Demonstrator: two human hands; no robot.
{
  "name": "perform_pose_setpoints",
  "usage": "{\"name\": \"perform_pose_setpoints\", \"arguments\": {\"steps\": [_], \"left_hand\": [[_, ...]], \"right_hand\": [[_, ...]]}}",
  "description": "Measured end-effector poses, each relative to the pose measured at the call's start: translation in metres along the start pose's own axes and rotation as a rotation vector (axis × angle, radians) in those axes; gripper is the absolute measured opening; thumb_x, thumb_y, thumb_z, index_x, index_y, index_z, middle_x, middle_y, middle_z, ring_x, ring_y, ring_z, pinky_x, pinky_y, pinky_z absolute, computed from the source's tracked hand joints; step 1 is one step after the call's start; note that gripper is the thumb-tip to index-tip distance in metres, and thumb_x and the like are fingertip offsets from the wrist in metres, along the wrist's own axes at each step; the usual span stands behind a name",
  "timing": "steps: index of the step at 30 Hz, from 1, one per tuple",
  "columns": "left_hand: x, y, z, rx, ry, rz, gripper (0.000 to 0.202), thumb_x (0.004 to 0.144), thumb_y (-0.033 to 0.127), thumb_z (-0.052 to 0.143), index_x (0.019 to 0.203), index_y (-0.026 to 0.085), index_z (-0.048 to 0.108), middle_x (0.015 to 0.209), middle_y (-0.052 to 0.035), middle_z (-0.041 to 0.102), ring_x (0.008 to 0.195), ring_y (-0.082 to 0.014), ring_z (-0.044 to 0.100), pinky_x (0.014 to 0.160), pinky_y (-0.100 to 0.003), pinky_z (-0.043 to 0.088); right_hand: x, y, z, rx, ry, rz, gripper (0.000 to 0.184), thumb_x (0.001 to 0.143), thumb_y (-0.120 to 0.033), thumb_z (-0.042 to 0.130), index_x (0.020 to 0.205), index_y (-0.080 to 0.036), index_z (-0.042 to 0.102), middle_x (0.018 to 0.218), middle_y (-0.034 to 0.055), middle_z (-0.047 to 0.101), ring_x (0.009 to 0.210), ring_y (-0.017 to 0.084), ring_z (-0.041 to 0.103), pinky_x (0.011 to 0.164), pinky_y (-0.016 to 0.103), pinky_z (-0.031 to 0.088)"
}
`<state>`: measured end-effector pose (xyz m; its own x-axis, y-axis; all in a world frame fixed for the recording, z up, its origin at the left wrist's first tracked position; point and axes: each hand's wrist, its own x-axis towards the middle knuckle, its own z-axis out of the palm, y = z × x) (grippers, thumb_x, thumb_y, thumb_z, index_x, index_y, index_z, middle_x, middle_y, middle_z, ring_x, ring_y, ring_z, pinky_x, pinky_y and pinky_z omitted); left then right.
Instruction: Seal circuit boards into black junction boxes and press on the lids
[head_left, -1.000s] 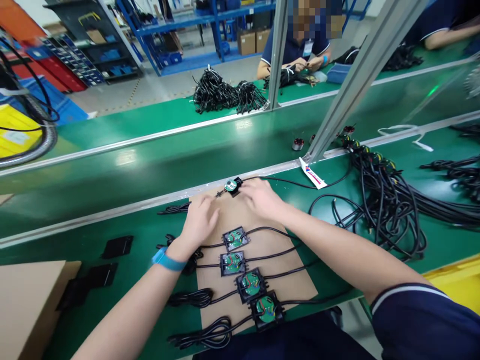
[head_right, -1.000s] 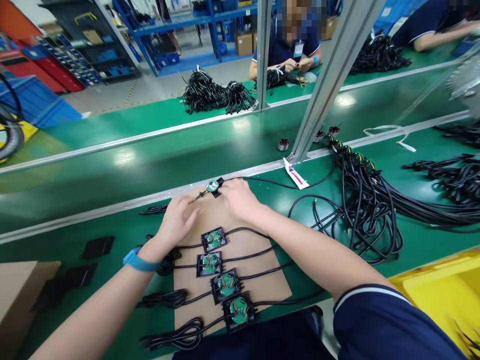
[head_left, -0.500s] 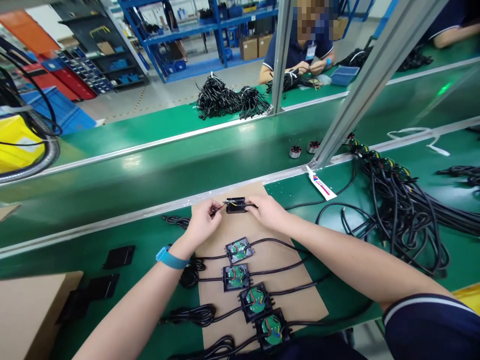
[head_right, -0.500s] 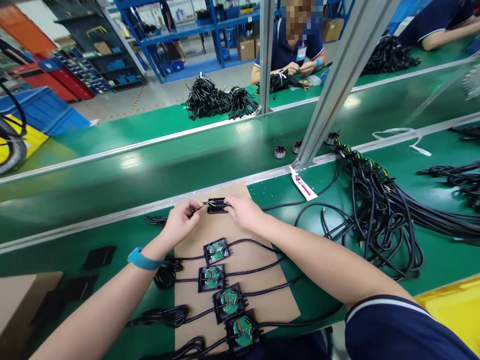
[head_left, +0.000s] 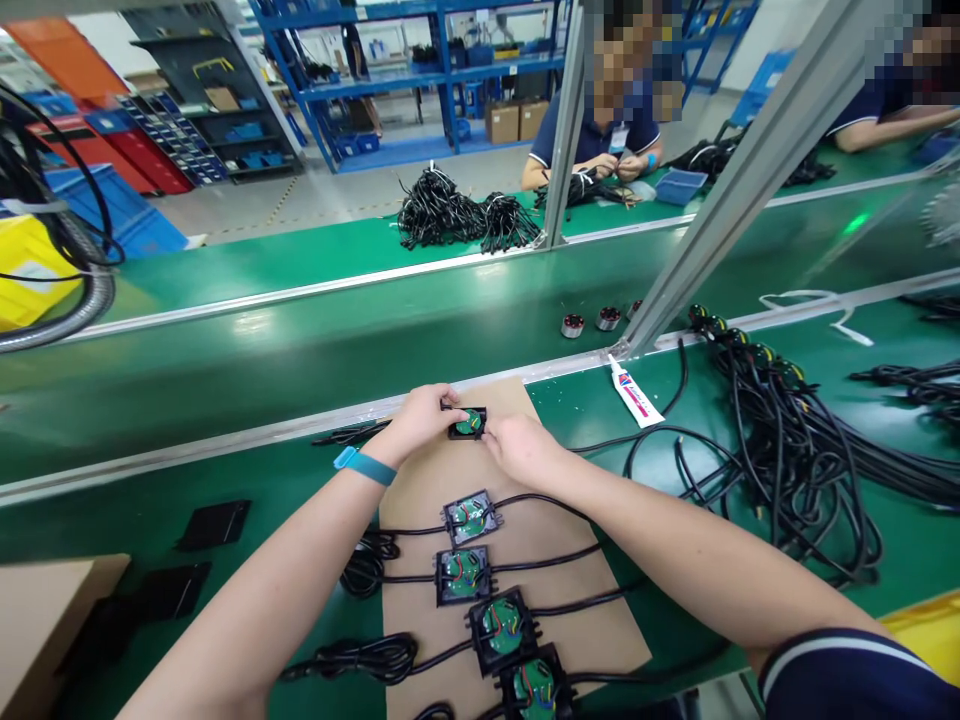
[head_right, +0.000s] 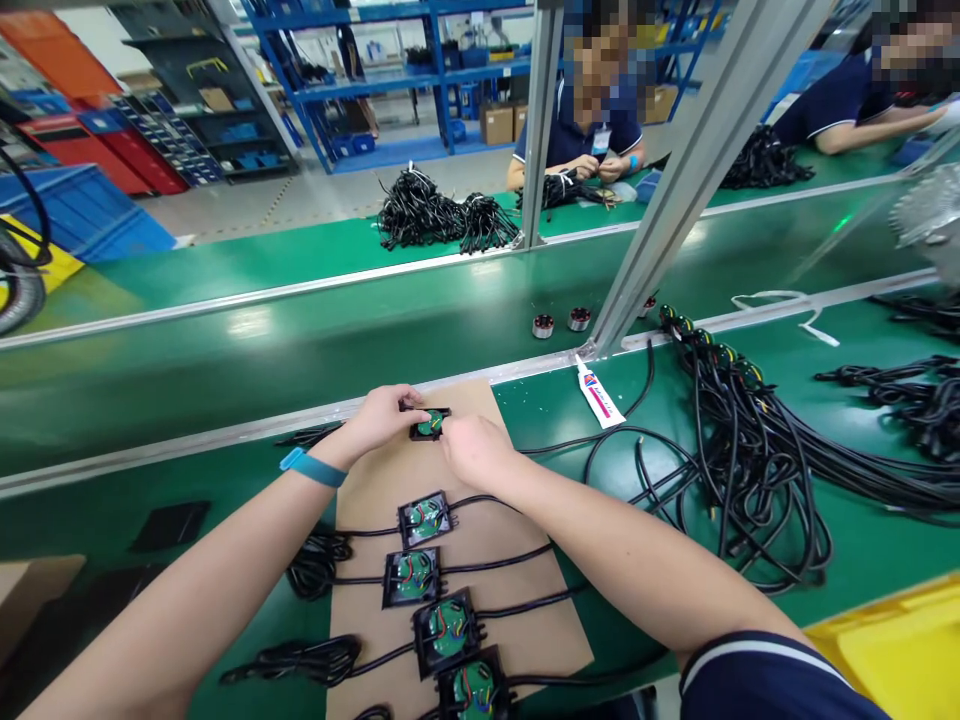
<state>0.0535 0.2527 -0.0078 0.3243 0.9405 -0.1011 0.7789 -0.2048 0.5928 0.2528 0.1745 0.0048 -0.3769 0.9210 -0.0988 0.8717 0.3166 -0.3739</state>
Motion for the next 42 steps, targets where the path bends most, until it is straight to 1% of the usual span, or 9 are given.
{"name": "perform_pose_setpoints", "arguments": {"steps": [6, 11, 14, 19, 24, 29, 33, 38, 42], "left_hand": [[0.006, -0.001, 0.004, 0.066, -0.07, 0.012, 0.013, 0.075, 0.027, 0.077, 0.084, 0.018, 0.073, 0.085, -0.0041, 0.075, 0.078, -0.0205, 0.066, 0.067, -0.029, 0.042], [0.012, -0.01, 0.01, 0.062, -0.058, 0.044, 0.013, 0.077, 0.031, 0.073, 0.08, 0.019, 0.068, 0.075, -0.0005, 0.07, 0.07, -0.0187, 0.06, 0.063, -0.028, 0.037], [0.013, -0.013, 0.013, 0.04, -0.062, 0.044, 0.015, 0.077, 0.032, 0.071, 0.077, 0.019, 0.064, 0.071, 0.0011, 0.067, 0.068, -0.018, 0.057, 0.061, -0.028, 0.035], [-0.013, -0.006, 0.017, 0.02, -0.106, 0.024, 0.015, 0.077, 0.026, 0.071, 0.073, 0.019, 0.058, 0.068, 0.0016, 0.063, 0.067, -0.0172, 0.055, 0.061, -0.027, 0.033], [-0.039, 0.002, 0.023, 0.023, -0.073, -0.042, 0.018, 0.079, 0.027, 0.072, 0.074, 0.021, 0.056, 0.069, 0.0018, 0.062, 0.067, -0.0171, 0.055, 0.06, -0.028, 0.031], [-0.042, 0.006, 0.023, 0.05, -0.06, -0.031, 0.02, 0.08, 0.024, 0.073, 0.074, 0.021, 0.054, 0.068, 0.0016, 0.061, 0.067, -0.0175, 0.054, 0.059, -0.028, 0.029], [-0.043, 0.006, 0.022, 0.075, -0.057, -0.026, 0.02, 0.082, 0.027, 0.074, 0.075, 0.021, 0.055, 0.071, 0.0004, 0.063, 0.069, -0.0189, 0.057, 0.06, -0.028, 0.03], [-0.048, 0.006, 0.022, 0.152, -0.039, 0.003, 0.014, 0.086, 0.032, 0.071, 0.084, 0.022, 0.061, 0.079, -0.0027, 0.067, 0.075, -0.0217, 0.06, 0.063, -0.03, 0.034], [-0.05, 0.013, 0.02, 0.252, -0.034, 0.034, 0.013, 0.086, 0.031, 0.072, 0.086, 0.021, 0.064, 0.09, -0.0066, 0.066, 0.087, -0.0247, 0.063, 0.073, -0.032, 0.042]], "right_hand": [[0.01, 0.001, 0.002, 0.014, -0.065, 0.004, 0.034, 0.1, -0.027, 0.043, 0.102, -0.012, 0.073, 0.099, 0.0177, 0.076, 0.092, 0.027, 0.072, 0.078, 0.031, 0.049], [0.013, 0.0, 0.001, 0.017, -0.082, 0.021, 0.03, 0.099, -0.026, 0.047, 0.106, -0.016, 0.074, 0.104, 0.0127, 0.076, 0.094, 0.023, 0.072, 0.078, 0.027, 0.049], [0.01, -0.001, 0.003, 0.008, -0.064, 0.027, 0.029, 0.098, -0.024, 0.046, 0.102, -0.014, 0.073, 0.101, 0.0136, 0.076, 0.09, 0.024, 0.072, 0.075, 0.029, 0.049], [-0.007, -0.003, 0.005, 0.038, -0.036, -0.023, 0.02, 0.094, -0.021, 0.052, 0.102, -0.014, 0.069, 0.099, 0.0135, 0.075, 0.091, 0.023, 0.07, 0.08, 0.03, 0.047], [-0.014, 0.001, 0.003, 0.053, -0.067, -0.044, 0.016, 0.096, -0.017, 0.051, 0.097, -0.015, 0.067, 0.098, 0.0111, 0.073, 0.092, 0.021, 0.067, 0.084, 0.029, 0.045], [-0.011, 0.011, 0.002, 0.061, -0.034, -0.097, 0.013, 0.096, -0.015, 0.053, 0.098, -0.014, 0.065, 0.099, 0.0101, 0.07, 0.091, 0.019, 0.064, 0.084, 0.028, 0.044], [-0.015, 0.017, 0.004, 0.111, -0.025, -0.181, 0.01, 0.095, -0.012, 0.055, 0.099, -0.015, 0.064, 0.098, 0.0081, 0.068, 0.091, 0.018, 0.062, 0.084, 0.027, 0.044], [-0.025, 0.009, 0.002, 0.105, -0.048, -0.167, 0.012, 0.097, -0.015, 0.051, 0.092, -0.015, 0.062, 0.088, 0.0061, 0.067, 0.079, 0.016, 0.06, 0.074, 0.026, 0.041], [-0.026, 0.001, -0.001, 0.092, -0.064, -0.151, 0.012, 0.097, -0.016, 0.051, 0.093, -0.016, 0.062, 0.087, 0.0063, 0.068, 0.078, 0.016, 0.061, 0.072, 0.026, 0.04]]}}
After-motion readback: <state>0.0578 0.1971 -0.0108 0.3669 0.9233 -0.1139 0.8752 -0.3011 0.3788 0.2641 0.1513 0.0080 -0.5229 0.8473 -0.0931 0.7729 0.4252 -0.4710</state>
